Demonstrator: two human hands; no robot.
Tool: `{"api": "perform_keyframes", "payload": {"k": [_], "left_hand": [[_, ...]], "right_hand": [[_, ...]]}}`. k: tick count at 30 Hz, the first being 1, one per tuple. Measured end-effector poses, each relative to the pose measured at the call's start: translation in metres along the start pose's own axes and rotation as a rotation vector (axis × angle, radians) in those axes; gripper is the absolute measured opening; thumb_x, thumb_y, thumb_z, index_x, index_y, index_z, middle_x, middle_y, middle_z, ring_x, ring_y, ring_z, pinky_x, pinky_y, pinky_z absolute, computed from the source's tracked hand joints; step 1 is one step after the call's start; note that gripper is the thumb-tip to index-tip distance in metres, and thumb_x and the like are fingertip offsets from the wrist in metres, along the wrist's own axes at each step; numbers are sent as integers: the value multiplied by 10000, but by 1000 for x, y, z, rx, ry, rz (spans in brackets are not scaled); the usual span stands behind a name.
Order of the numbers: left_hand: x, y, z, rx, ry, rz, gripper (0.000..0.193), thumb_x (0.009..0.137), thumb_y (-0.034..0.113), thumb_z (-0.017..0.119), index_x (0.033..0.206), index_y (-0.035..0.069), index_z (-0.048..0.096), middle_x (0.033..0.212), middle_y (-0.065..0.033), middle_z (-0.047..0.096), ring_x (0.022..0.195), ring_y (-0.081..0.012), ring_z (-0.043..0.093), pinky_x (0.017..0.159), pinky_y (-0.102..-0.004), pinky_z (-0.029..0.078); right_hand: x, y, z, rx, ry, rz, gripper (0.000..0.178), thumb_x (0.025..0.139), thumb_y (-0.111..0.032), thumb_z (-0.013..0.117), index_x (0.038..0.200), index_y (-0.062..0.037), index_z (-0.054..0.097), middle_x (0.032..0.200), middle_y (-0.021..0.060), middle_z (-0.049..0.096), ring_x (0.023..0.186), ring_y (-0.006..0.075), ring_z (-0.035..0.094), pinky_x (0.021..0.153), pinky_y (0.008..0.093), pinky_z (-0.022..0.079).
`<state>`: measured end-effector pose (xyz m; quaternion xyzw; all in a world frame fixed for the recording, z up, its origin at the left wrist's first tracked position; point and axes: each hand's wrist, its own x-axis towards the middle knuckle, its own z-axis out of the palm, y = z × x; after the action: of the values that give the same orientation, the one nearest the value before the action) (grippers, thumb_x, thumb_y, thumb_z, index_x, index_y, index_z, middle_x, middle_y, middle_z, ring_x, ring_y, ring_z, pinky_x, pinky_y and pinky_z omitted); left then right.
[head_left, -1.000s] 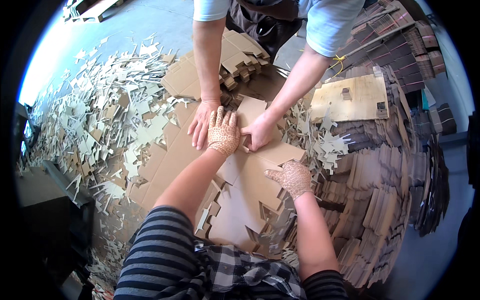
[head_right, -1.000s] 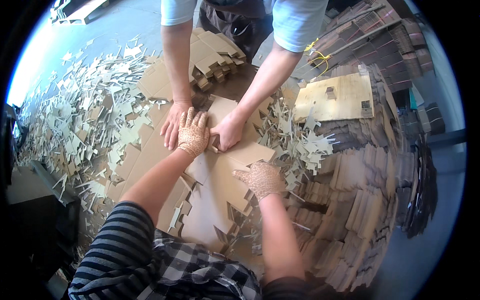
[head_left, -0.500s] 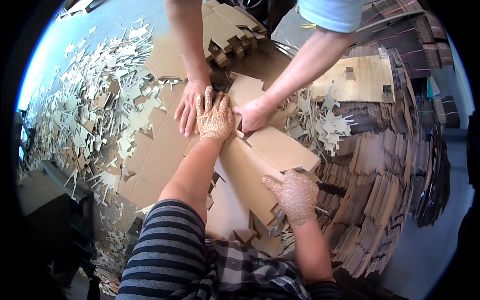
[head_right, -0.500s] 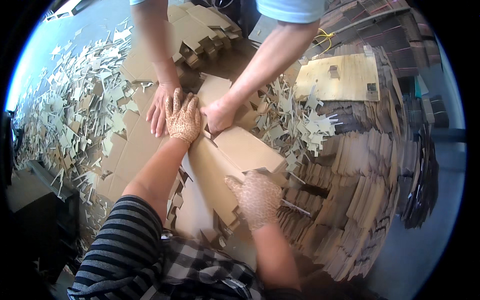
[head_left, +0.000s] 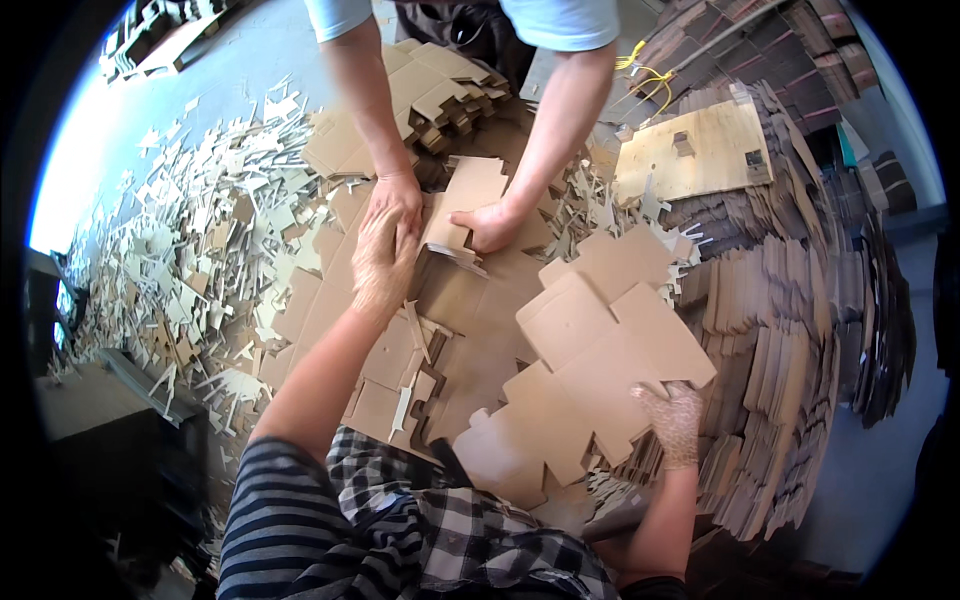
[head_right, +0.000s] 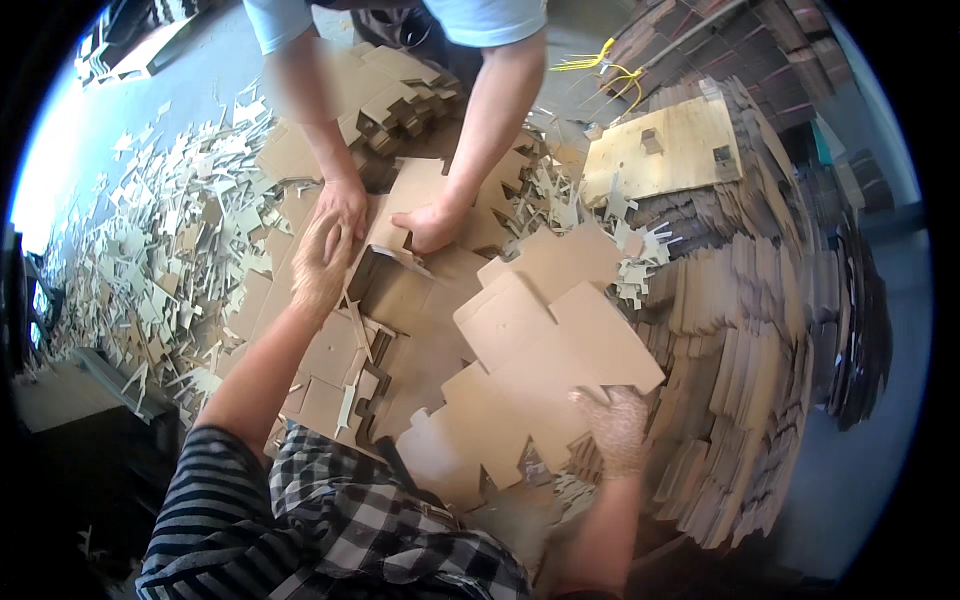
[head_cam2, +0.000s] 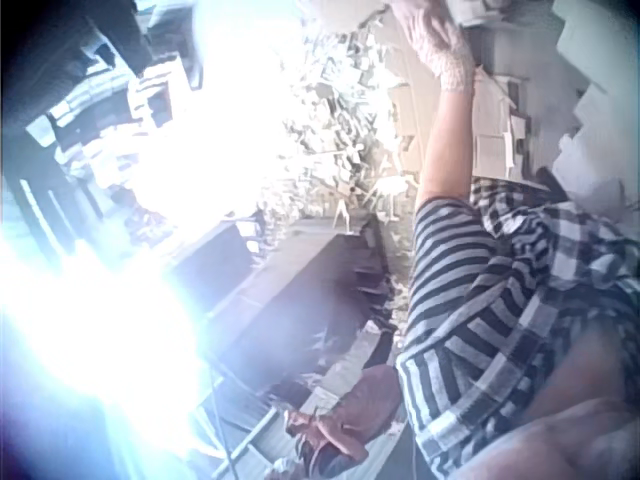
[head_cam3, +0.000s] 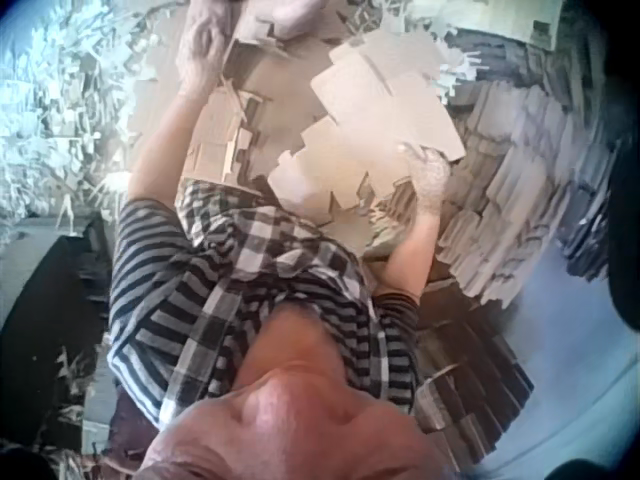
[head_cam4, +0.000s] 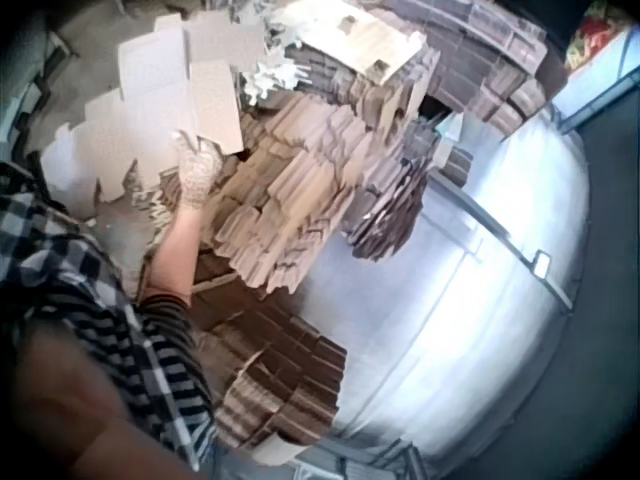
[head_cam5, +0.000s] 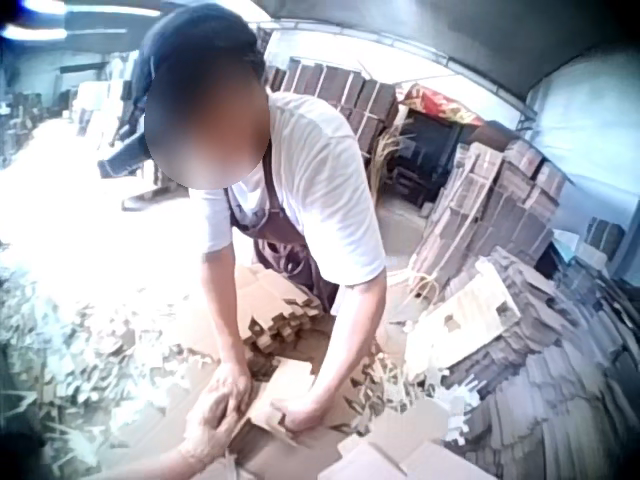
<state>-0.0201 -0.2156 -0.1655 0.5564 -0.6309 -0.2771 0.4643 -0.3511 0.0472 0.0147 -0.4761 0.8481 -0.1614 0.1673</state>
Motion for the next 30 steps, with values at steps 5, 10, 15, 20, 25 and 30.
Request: {"api": "perform_keyframes", "payload": {"k": [5,10,15,20,25,30], "left_hand": [[-108,80,-42,-548,-596,-227,718,846,171,775,1443,12,410,1406,-213,507,1264,-283,523,1053,-414,434],[-149,185,31,-728,-1143,42,823,804,237,828,1470,48,382,1461,-184,453,1285,-300,494,1111,-408,388],[-176,269,28,-697,-1542,166,548,872,344,752,1338,102,594,1348,-107,597,1255,-226,528,1078,-408,410],[-180,294,11,-810,-1729,36,490,913,374,700,1317,108,617,1345,-115,600,1234,-230,552,1054,-394,427],[-183,307,-25,-300,-1247,700,477,888,457,680,1205,101,659,1071,-163,699,988,-343,667,852,-391,537],[-179,311,-74,-124,-1400,711,431,856,422,709,1088,61,674,957,-196,695,842,-389,658,755,-423,534]], "right_hand": [[-67,15,-60,253,134,172,343,741,-98,767,1055,28,706,958,114,725,863,174,654,798,325,512],[-135,55,-108,460,250,134,385,690,-42,770,1062,27,704,1003,116,709,905,178,638,821,327,503],[-171,49,-117,462,370,5,419,671,-35,778,1074,25,679,1043,135,675,935,232,631,823,360,506],[-199,44,-144,180,368,-38,428,669,-114,832,1047,13,676,931,148,664,892,266,634,832,386,504],[-238,60,-181,64,278,7,496,736,-233,820,1157,-42,639,1013,161,673,916,308,668,828,422,525],[-232,-42,-213,-493,765,-757,479,759,-219,801,1198,-140,628,1244,135,570,1087,285,593,1019,494,452]]}}
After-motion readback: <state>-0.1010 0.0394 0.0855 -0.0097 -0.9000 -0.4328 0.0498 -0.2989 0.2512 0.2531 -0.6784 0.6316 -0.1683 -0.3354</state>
